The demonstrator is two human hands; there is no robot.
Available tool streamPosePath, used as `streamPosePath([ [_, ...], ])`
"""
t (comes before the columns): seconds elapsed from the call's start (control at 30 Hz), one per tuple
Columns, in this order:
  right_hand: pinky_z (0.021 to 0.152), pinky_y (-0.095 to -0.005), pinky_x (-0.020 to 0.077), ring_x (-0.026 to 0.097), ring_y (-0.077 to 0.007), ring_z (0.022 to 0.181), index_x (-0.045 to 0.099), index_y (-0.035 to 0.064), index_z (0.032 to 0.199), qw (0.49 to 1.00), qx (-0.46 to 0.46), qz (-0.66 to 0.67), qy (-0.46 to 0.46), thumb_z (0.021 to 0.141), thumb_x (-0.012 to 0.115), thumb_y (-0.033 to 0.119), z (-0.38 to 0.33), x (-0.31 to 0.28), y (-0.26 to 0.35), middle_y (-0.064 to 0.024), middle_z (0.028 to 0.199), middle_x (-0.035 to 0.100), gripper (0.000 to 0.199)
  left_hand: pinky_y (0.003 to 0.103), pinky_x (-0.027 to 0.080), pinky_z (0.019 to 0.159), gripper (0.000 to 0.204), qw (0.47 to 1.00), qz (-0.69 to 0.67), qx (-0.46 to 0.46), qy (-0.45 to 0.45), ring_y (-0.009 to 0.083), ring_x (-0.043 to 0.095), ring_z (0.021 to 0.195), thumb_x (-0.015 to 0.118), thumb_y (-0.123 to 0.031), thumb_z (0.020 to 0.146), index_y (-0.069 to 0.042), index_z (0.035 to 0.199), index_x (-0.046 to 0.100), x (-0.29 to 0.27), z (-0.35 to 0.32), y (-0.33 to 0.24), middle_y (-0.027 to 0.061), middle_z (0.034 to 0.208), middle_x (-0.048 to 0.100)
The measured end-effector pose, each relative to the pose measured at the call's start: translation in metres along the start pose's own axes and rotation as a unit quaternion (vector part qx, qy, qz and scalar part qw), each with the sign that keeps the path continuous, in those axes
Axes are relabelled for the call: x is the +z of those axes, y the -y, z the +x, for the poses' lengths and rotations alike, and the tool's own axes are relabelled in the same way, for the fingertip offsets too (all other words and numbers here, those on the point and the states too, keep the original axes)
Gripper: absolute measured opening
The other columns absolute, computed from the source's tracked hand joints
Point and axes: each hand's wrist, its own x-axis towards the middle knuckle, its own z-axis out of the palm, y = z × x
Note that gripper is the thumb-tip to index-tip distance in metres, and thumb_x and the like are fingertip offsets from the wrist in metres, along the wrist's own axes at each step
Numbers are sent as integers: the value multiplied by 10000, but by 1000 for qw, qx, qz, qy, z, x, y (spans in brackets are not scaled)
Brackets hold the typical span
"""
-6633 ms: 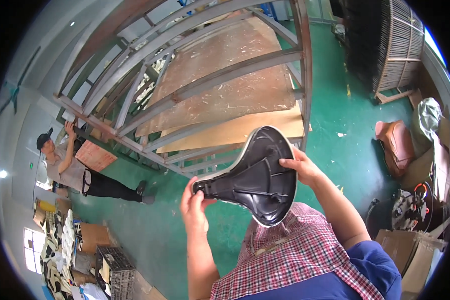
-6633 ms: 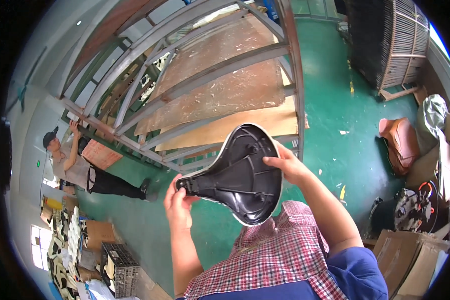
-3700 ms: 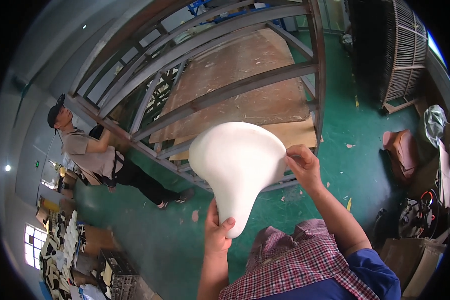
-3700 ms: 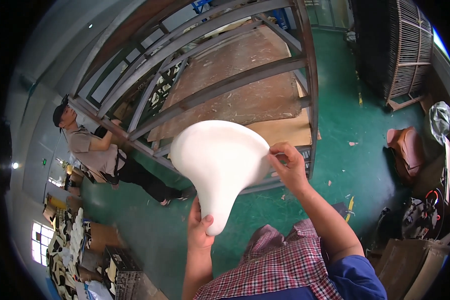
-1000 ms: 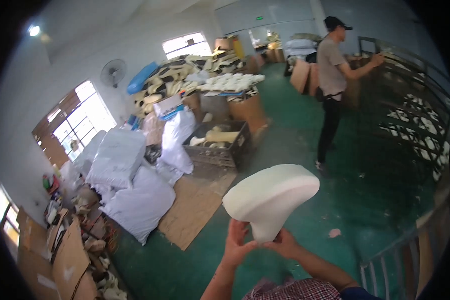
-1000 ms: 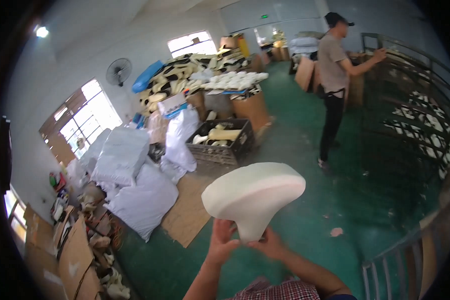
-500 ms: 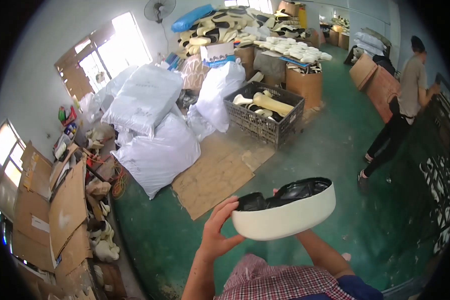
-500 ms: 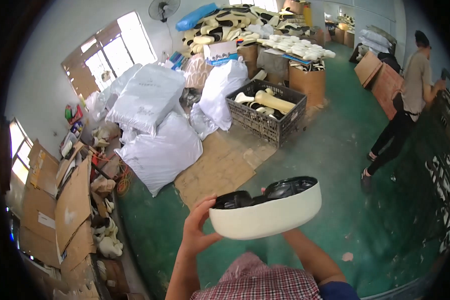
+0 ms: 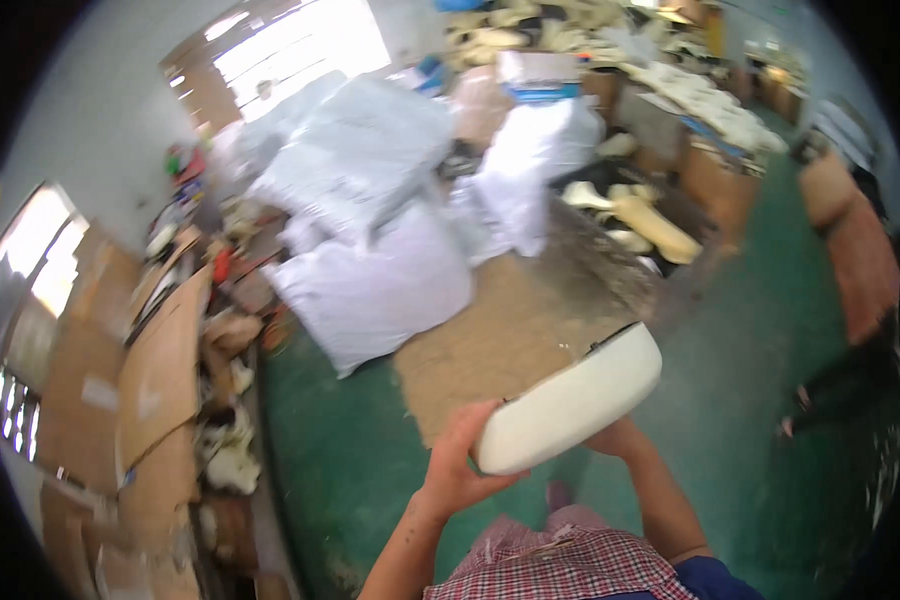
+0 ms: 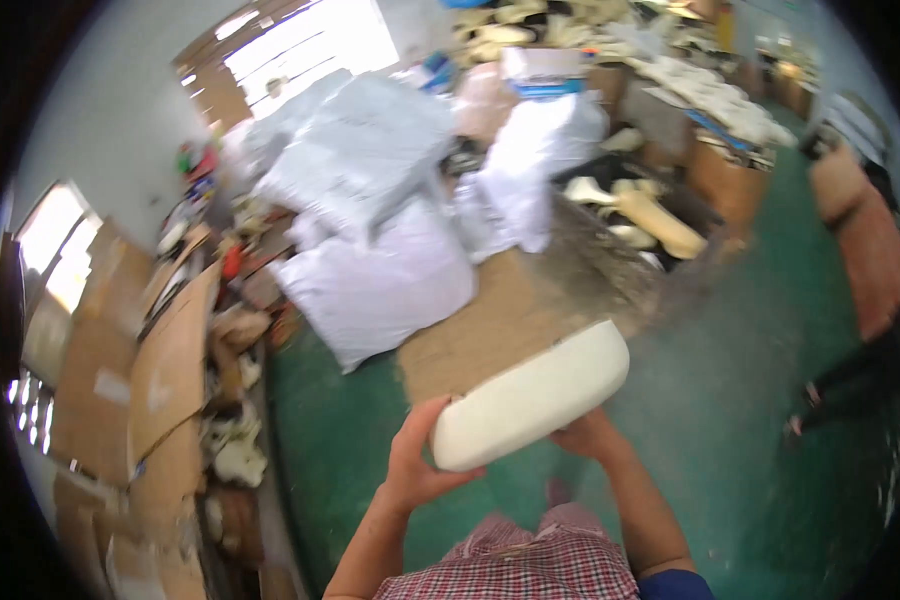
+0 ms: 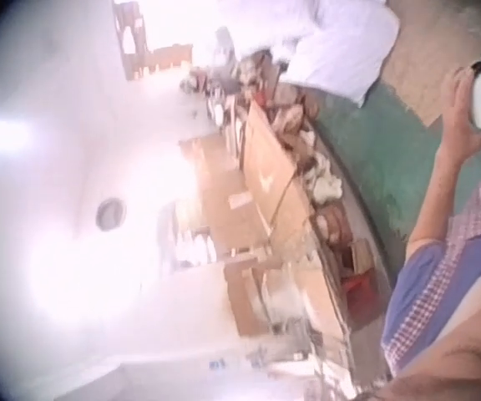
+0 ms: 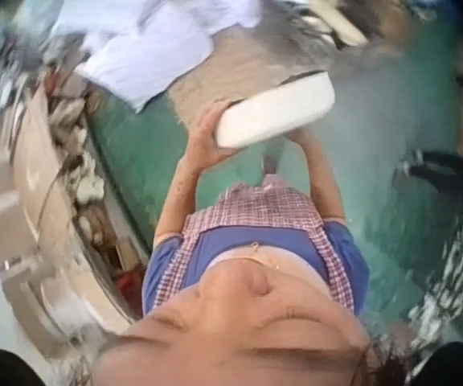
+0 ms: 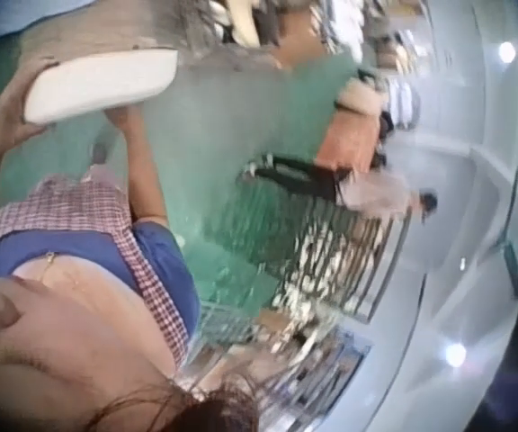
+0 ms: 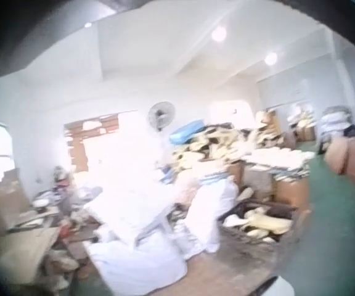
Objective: Moving bicycle seats from a storage rack to a sorting or packing table in a factory setting.
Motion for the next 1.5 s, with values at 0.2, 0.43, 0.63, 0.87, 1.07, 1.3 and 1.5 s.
streamPosePath([
  [0.2,982,-346,399,507,-222,1164,333,41,1406,882,118,428,156,699,777,154,136,49,29,-130,1311,493,843,385,429,977,674,840,-303,-239,-380,235,543,1111,727,-101,717,-12,1316,430,-77,-6,71,102,1232,545],
  [0.43,912,-334,446,559,-222,1071,391,19,1355,906,-58,352,226,731,755,143,284,153,88,-140,1204,555,733,498,387,1014,688,702,-392,-247,-540,297,441,1234,664,-263,810,-53,1381,342,-167,-54,153,107,1353,438],
  [0.63,895,-337,465,569,-216,1049,429,8,1324,904,-3,385,188,735,755,88,348,197,108,-123,1173,569,678,491,391,1011,721,701,-402,-276,-521,297,434,1232,683,-324,793,-54,1377,359,-240,-23,227,108,1356,434],
  [0.87,953,-308,445,496,-158,1151,378,43,1373,799,55,585,129,771,708,-15,438,209,46,-73,1278,497,689,495,377,1028,670,671,-481,-267,-498,291,424,1252,631,-315,845,-45,1388,345,-257,83,315,112,1384,418],
  [1.07,954,-307,450,478,-156,1176,366,31,1378,749,71,642,147,774,677,-61,531,201,-41,-56,1276,490,687,501,357,1040,600,688,-483,-277,-465,298,424,1266,544,-347,898,-73,1393,345,-257,195,381,104,1373,446],
  [1.3,937,-299,455,508,-157,1123,415,7,1338,797,82,575,164,774,702,-10,646,180,-103,-73,1243,502,633,480,402,1010,630,676,-493,-281,-470,294,488,1205,617,-230,817,-40,1363,369,-265,311,448,110,1320,491],
  [1.5,856,-283,466,508,-170,1083,469,-7,1271,914,-44,398,67,741,770,118,729,195,-149,-104,1205,508,622,432,412,1009,700,722,-477,-235,-442,285,493,1197,670,-200,763,-25,1360,350,-282,391,516,128,1298,493],
])
